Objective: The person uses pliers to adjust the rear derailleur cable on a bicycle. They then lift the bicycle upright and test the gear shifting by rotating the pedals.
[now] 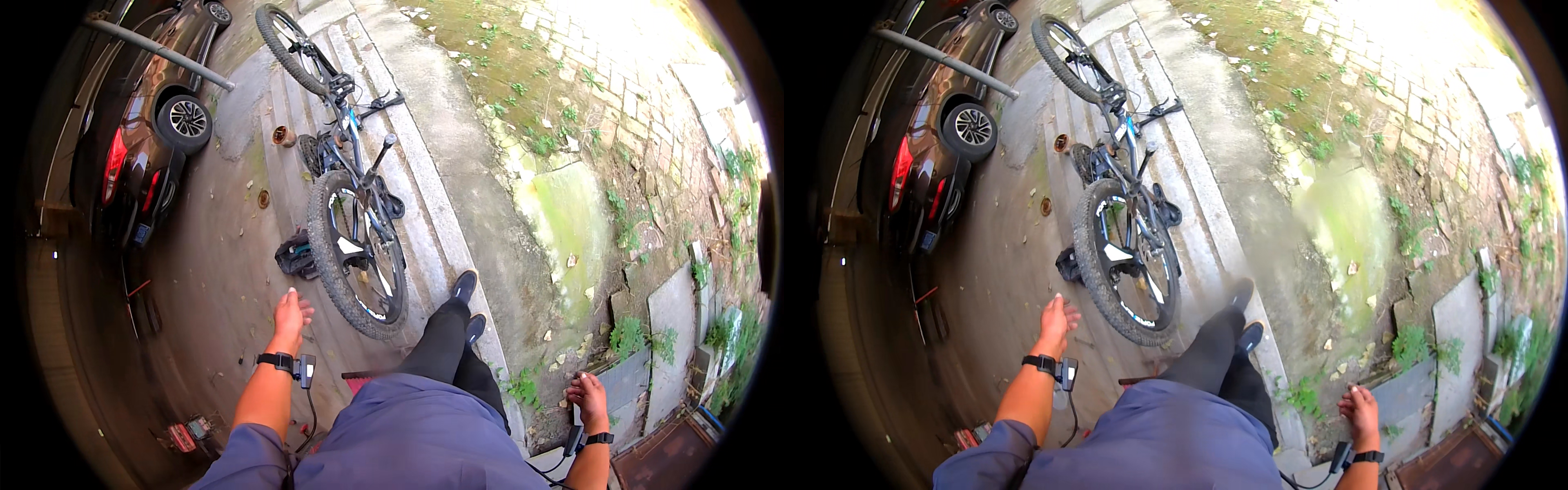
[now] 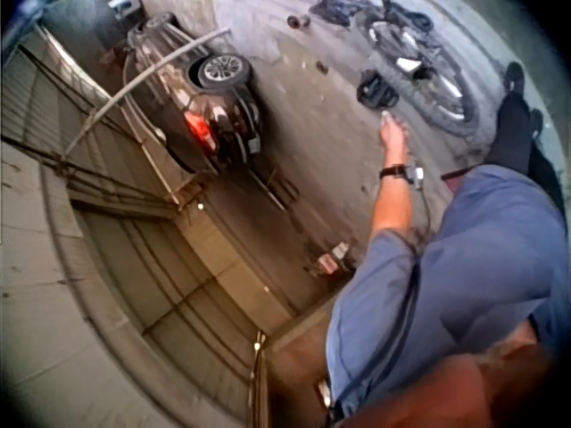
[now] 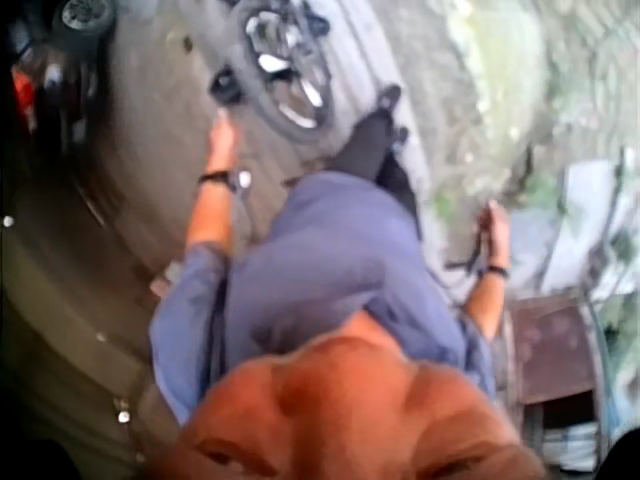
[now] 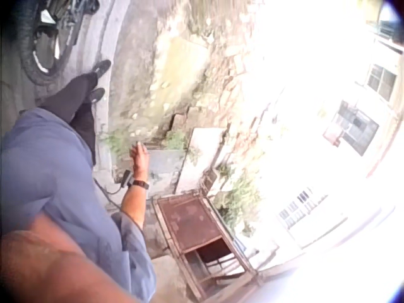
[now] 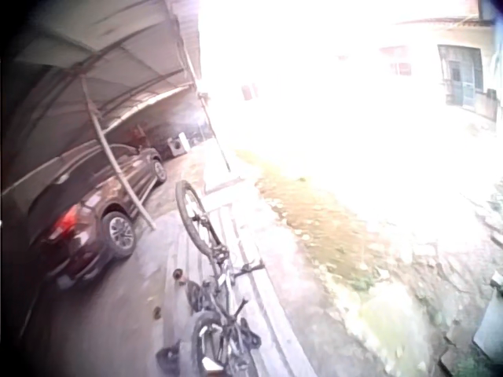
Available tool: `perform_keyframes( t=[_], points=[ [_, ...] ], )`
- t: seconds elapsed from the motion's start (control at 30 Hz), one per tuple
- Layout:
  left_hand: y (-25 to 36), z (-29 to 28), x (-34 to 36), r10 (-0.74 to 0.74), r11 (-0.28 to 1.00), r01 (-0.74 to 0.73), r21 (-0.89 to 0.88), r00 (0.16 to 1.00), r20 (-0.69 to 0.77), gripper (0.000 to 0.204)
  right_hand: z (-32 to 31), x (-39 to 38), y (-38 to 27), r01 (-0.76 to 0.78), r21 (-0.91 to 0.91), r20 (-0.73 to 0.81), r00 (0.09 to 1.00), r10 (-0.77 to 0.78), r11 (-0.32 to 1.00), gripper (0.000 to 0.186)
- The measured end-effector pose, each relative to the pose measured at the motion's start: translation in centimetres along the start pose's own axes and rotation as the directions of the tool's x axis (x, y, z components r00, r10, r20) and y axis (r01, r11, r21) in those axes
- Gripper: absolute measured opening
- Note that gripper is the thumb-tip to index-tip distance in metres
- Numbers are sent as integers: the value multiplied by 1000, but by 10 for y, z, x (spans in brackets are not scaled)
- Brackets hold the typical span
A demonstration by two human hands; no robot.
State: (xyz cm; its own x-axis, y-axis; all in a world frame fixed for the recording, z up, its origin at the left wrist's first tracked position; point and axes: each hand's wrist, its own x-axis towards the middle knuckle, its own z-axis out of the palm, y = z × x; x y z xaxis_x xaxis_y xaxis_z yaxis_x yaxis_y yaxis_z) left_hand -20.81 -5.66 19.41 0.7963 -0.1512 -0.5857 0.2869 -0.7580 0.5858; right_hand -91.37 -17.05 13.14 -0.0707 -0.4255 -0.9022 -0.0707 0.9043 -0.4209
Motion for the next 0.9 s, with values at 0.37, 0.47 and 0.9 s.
perform_keyframes(
  t=[0.37,0.47,0.9],
  points=[
    [44,39,20,-53,963,25,-268,994,-100,55,85,67,-245,183,-242,125,980,-156,953,39],
    [51,52,21,-93,926,55,-374,992,-84,55,125,81,-306,208,-309,177,971,-159,928,39],
    [9,96,31,-20,991,-42,-128,892,-451,48,323,157,-501,326,-563,489,872,-11,759,35]
  ],
)
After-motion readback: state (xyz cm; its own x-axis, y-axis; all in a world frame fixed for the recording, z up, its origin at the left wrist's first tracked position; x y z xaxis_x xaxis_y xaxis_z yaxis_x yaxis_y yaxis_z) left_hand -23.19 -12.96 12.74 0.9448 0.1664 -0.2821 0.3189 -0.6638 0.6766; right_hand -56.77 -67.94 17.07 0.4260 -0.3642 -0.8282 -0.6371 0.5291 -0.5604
